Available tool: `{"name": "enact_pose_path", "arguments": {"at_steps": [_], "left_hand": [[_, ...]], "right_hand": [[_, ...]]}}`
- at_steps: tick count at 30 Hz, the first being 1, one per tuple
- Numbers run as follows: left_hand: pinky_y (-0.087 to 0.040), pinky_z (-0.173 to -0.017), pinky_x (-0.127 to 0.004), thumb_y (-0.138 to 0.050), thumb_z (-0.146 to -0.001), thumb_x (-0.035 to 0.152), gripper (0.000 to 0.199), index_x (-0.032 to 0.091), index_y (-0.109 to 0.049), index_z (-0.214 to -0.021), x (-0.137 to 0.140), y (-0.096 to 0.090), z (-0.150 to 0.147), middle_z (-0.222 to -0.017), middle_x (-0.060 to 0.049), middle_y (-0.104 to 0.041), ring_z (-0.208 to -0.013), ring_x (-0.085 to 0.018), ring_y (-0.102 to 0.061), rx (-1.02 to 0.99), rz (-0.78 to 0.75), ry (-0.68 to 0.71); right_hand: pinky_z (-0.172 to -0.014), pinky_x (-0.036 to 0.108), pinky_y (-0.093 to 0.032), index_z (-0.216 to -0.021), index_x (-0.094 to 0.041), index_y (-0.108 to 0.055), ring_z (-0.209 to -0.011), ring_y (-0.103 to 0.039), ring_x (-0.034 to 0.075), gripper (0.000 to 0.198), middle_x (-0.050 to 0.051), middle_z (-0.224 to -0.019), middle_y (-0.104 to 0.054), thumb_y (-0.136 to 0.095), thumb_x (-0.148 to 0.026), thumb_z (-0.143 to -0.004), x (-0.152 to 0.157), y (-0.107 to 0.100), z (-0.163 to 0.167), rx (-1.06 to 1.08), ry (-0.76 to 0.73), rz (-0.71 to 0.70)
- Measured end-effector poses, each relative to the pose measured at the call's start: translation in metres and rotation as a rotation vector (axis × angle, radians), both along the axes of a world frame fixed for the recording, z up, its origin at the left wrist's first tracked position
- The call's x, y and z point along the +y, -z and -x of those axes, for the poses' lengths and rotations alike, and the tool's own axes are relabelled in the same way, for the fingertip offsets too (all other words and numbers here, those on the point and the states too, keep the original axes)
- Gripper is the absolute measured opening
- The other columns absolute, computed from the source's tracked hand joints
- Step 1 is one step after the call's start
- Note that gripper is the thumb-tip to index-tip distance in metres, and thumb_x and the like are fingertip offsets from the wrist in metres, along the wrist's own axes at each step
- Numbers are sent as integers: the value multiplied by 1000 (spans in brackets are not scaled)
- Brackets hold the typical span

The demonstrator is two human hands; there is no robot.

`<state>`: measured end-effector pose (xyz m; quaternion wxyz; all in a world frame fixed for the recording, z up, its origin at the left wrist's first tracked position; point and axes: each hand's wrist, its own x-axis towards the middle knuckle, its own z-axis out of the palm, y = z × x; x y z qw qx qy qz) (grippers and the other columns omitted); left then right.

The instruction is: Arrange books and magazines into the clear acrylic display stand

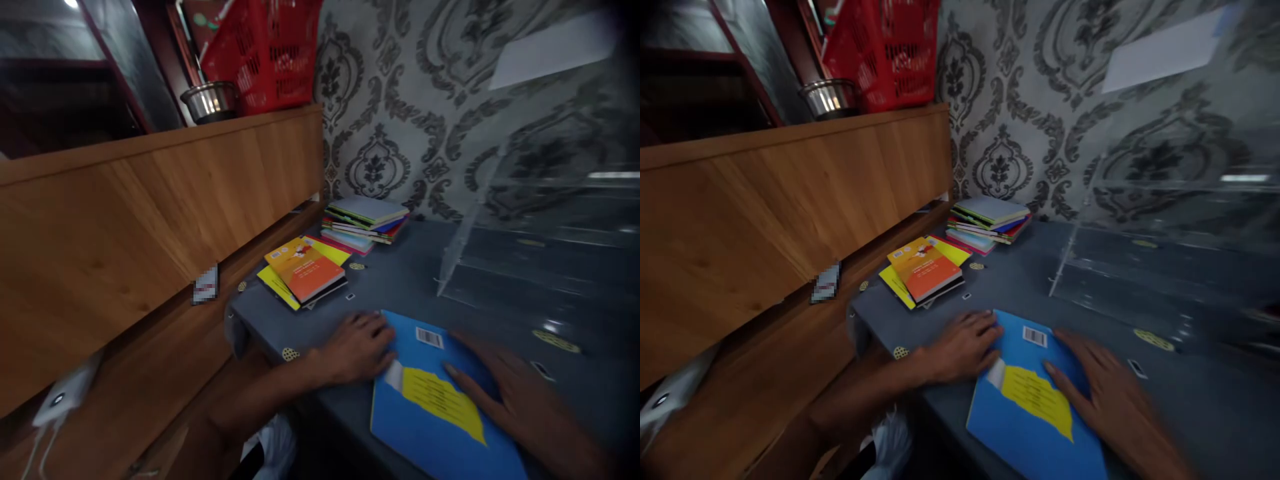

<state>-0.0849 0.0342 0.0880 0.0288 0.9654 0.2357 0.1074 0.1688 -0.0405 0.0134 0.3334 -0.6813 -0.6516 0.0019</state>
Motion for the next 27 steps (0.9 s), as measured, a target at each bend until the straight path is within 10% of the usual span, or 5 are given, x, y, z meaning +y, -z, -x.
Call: {"name": "enact_pose_path", "arguments": {"at_steps": [12, 21, 27], "left_hand": [[-44, -107, -51, -51, -91, 51, 60, 22, -46, -143, -57, -10, 55, -156, -8, -39, -150, -26, -24, 67, 16, 400], [-15, -125, -38, -51, -97, 37, 29, 29, -64, -122, -59, -24, 60, -140, 2, -60, -140, -14, -43, 80, 60, 403], [-20, -119, -59, -70, -79, 56, 87, 22, -34, -150, -53, -14, 54, -159, -15, -33, -150, -34, -22, 130, 227, 483]], "right_hand": [[-99, 54, -51, -127, -33, -56, -116, -63, 35, 52, 16, -125, -67, -53, -61, -83, -6, 40, -20, -29, -77, -44], [-98, 55, -53, -127, -25, -61, -113, -65, 35, 57, 15, -122, -69, -46, -64, -88, -43, -7, 10, 8, -106, 64], [-106, 56, -46, -133, -24, -59, -125, -57, 32, 56, 13, -135, -62, -47, -60, -91, -67, -41, 29, 17, -107, 133]]}}
